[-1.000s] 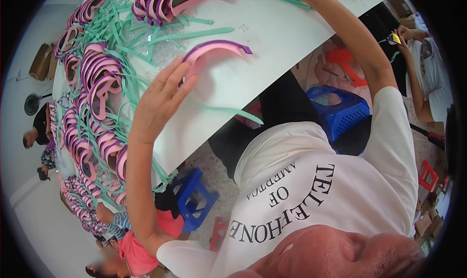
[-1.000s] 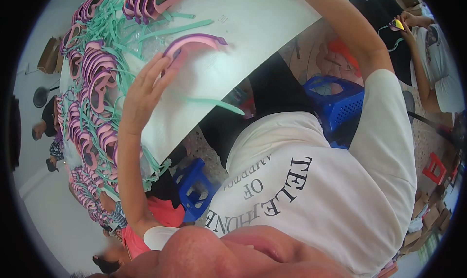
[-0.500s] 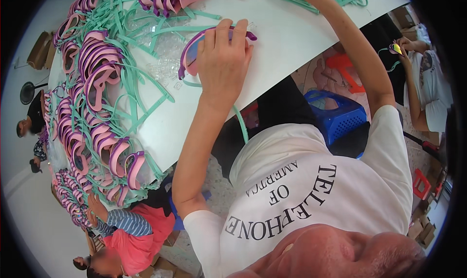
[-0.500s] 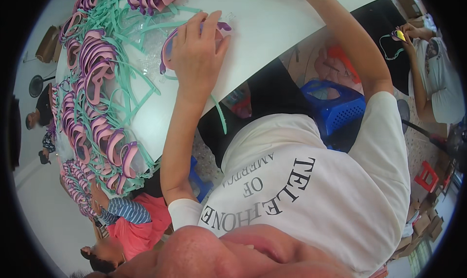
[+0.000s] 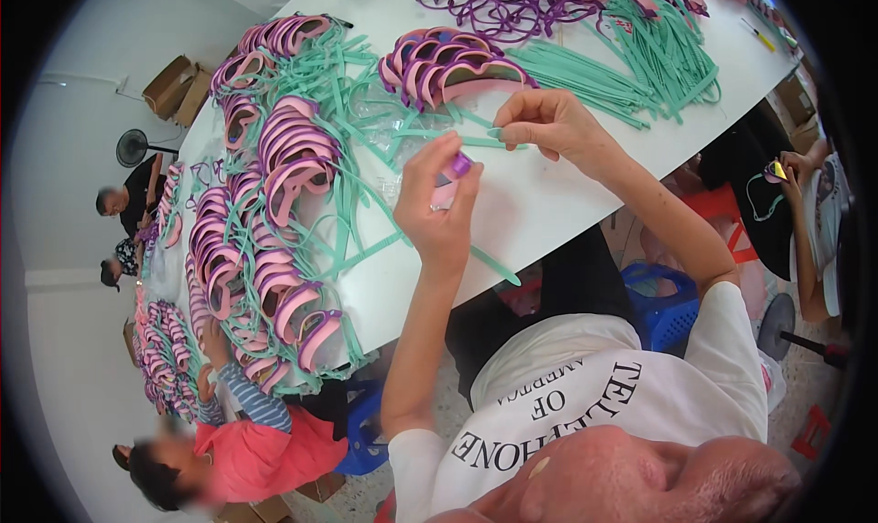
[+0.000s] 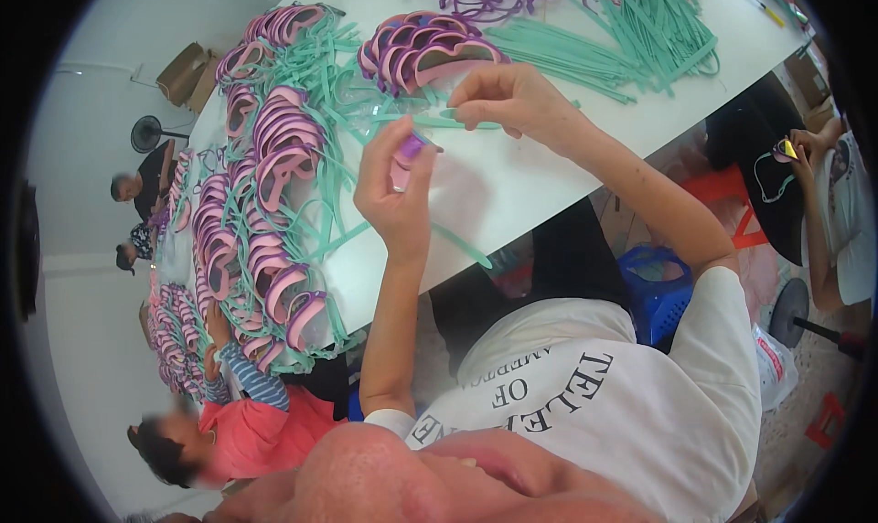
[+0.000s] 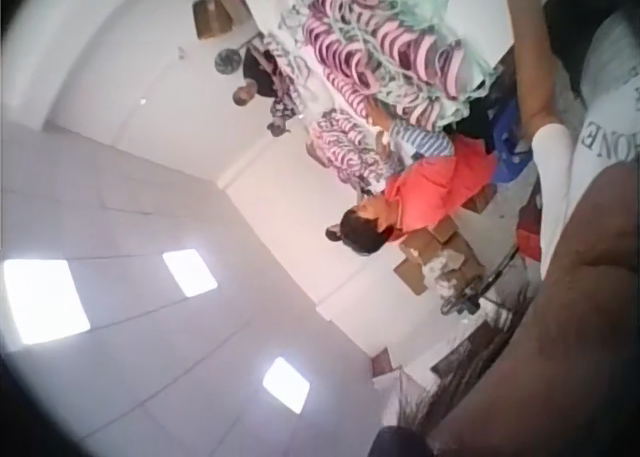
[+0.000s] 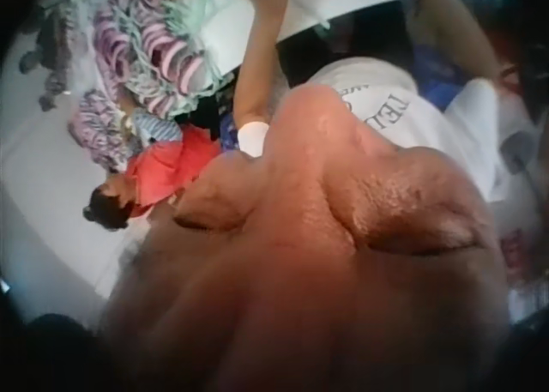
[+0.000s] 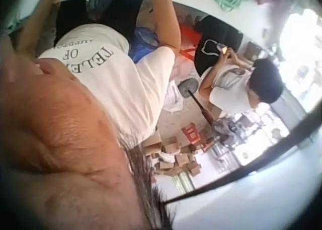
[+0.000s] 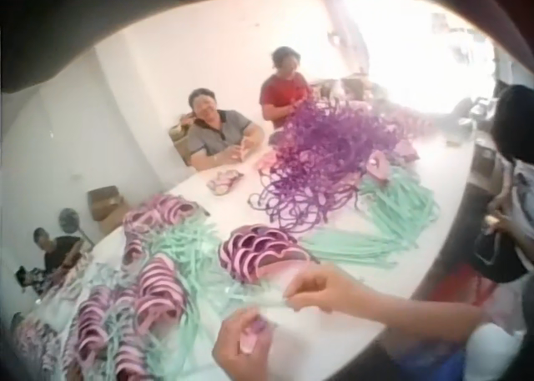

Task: The recorder is assembling swimming goggles by manually attaching green elastic straps to pink plastic frames.

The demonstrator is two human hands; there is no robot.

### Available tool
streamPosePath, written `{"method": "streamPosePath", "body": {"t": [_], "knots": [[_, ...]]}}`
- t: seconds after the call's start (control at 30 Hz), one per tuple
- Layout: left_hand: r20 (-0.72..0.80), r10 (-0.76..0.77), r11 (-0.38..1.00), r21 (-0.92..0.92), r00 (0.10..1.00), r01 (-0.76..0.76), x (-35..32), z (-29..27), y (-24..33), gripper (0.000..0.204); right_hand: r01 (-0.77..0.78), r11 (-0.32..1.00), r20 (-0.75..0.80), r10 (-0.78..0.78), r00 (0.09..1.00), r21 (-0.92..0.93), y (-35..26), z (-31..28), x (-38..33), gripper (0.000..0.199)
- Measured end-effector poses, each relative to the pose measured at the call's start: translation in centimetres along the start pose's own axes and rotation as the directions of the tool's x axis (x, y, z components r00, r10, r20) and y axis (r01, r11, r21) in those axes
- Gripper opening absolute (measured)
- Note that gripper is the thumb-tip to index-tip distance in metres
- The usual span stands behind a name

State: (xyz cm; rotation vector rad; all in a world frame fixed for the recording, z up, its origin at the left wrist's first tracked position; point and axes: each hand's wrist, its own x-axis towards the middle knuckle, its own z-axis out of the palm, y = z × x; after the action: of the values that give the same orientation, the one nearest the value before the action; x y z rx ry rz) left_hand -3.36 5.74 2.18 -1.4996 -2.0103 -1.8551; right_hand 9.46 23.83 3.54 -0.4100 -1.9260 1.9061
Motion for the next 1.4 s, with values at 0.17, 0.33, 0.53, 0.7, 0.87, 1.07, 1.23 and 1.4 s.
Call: {"method": "streamPosePath", "body": {"t": [0.17, 0.33, 0.53, 0.7, 0.87, 1.07, 1.23, 1.4], "knots": [[-0.085, -0.208, 0.935, -0.31, 0.975, 0.172, 1.2, -1.3, 1.9, 0.033, 0.081, 0.997, 0.045, -0.082, 0.996, 0.01, -2.4, 3.1, 0.8, 0.019], [-0.099, -0.028, 0.964, -0.267, 0.995, 0.0, 2.1, -2.2, 0.2, 0.026, 0.128, 0.988, 0.08, -0.122, 0.989, -0.08, -3.5, 4.0, 2.0, 0.016], [-0.065, -0.042, 0.982, -0.186, 0.997, 0.029, 1.7, -2.9, 0.5, 0.028, 0.108, 0.991, 0.157, -0.119, 0.98, 0.077, -4.2, 4.7, 2.3, 0.007], [-0.054, -0.047, 0.996, -0.081, 0.997, 0.042, 1.4, -2.8, 0.9, 0.034, 0.231, 0.972, 0.172, -0.233, 0.957, 0.034, -3.1, 4.6, 2.2, 0.01], [-0.106, 0.0, 0.995, -0.098, 0.994, -0.011, 0.0, -1.9, 0.5, 0.035, 0.367, 0.929, 0.081, -0.362, 0.929, -0.05, -3.1, 5.6, 0.4, 0.007], [-0.117, -0.009, 1.0, -0.028, 0.993, 0.006, -0.4, -1.5, 0.9, 0.036, 0.186, 0.975, 0.153, -0.203, 0.967, 0.119, -3.3, 4.9, 0.1, 0.008], [-0.174, -0.03, 0.999, 0.034, 0.984, 0.036, 0.4, -1.9, 1.0, 0.035, 0.247, 0.968, 0.209, -0.235, 0.949, -0.034, -3.8, 4.1, 1.2, 0.021], [-0.154, -0.042, 0.997, -0.077, 0.987, 0.031, 0.2, -1.7, -0.1, 0.033, 0.275, 0.958, 0.099, -0.283, 0.954, 0.087, -3.0, 5.1, 1.2, 0.008]]}}
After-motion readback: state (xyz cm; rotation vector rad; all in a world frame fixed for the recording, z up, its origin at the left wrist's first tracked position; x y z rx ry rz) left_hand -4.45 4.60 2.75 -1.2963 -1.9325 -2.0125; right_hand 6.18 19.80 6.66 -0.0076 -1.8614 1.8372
